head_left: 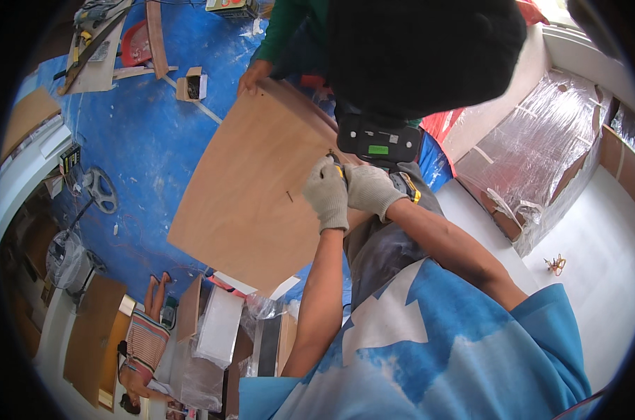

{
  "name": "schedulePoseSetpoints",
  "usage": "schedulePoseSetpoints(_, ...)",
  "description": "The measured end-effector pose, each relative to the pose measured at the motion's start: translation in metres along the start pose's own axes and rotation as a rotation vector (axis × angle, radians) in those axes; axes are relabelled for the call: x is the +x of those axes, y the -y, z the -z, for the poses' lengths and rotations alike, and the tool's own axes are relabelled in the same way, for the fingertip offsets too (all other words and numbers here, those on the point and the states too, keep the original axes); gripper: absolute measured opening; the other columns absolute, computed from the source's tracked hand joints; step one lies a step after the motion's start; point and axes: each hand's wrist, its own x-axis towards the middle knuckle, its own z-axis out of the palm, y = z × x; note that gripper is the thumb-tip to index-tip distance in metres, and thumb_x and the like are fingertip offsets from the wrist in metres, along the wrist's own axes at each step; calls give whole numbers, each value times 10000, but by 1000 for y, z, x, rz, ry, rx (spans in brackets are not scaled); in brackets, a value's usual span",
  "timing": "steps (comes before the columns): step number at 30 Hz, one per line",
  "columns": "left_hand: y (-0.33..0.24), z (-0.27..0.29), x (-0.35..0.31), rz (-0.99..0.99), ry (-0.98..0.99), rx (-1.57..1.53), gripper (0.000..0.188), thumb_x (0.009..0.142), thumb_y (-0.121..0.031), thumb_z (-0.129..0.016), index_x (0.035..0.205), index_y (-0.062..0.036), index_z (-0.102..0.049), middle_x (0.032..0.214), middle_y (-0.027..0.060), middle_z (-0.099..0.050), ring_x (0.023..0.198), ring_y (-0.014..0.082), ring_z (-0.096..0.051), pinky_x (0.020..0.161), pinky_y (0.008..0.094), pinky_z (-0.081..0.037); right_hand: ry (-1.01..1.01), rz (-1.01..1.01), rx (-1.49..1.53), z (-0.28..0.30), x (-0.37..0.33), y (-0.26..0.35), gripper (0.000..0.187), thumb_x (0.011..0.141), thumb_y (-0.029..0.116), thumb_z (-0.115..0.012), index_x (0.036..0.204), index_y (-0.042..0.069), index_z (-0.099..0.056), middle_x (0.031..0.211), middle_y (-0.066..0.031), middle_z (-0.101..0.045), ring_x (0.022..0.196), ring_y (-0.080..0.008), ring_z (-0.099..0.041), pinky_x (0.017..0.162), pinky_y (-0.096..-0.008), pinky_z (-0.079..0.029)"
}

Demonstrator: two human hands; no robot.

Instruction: The person uses a power drill to drive screws into a wooden board to assemble a box-like structure, while another person holds the board steady. The person drills multiple screws along the edges and joins of the wooden pieces.

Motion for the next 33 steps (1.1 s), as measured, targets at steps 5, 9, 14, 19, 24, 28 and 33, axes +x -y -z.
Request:
schedulePoseSetpoints(5,32,10,-13,112,-80,-298,316,970,-205,-645,1163,35,-718,1115,155,-757,993,261,-742,859,383,-573,134,-33,-65,-7,-15,-13,342,800,197,-694,1102,43,-648,962,-200,-754,935,-388,-745,798,-492,-586)
schedulePoseSetpoints(9,106,63,-12,356,-91,-129,430,972,-275,-672,1264,40,-644,1169,176,-722,1077,292,-702,909,406,-549,184,-19,-49,-8,-60,-15,352,794,181,-693,1110,35,-640,960,-202,-751,938,-383,-744,806,-489,-583)
schedulePoseSetpoints(14,188,68,18,-80,-235,539,482,941,-293,-696,1298,18,-607,1195,245,-665,1126,400,-637,937,483,-516,254,-38,-123,-43,-84,-19,358,791,179,-700,1112,33,-639,968,-213,-748,944,-386,-744,813,-485,-581)
schedulePoseSetpoints(19,205,55,36,-90,-89,663,366,946,-257,-643,1230,-26,-649,1187,252,-650,1102,412,-628,942,494,-509,54,-101,-115,-75,-93,-33,284,799,237,-700,998,37,-727,963,-221,-757,959,-392,-742,848,-483,-585)
schedulePoseSetpoints(24,267,78,56,-381,-143,631,191,955,-192,-599,1062,-47,-663,1086,219,-673,1064,408,-632,903,493,-521,82,-191,-118,-85,-81,0,306,793,196,-632,1007,16,-757,989,-238,-759,962,-390,-748,854,-484,-589)
schedulePoseSetpoints(28,281,100,57,-501,-230,677,193,994,-196,-569,1061,-42,-665,1020,185,-705,871,339,-691,764,458,-558,-25,-218,-82,-119,-105,4,314,804,170,-638,1076,37,-719,1016,-228,-757,982,-377,-748,856,-478,-586)
schedulePoseSetpoints(33,257,102,-33,245,193,-91,228,1061,-235,-528,1175,-81,-652,917,151,-721,509,211,-608,460,347,-493,-166,-184,105,-162,-145,-45,398,812,154,-658,1193,44,-631,1021,-222,-746,989,-382,-738,865,-491,-574)
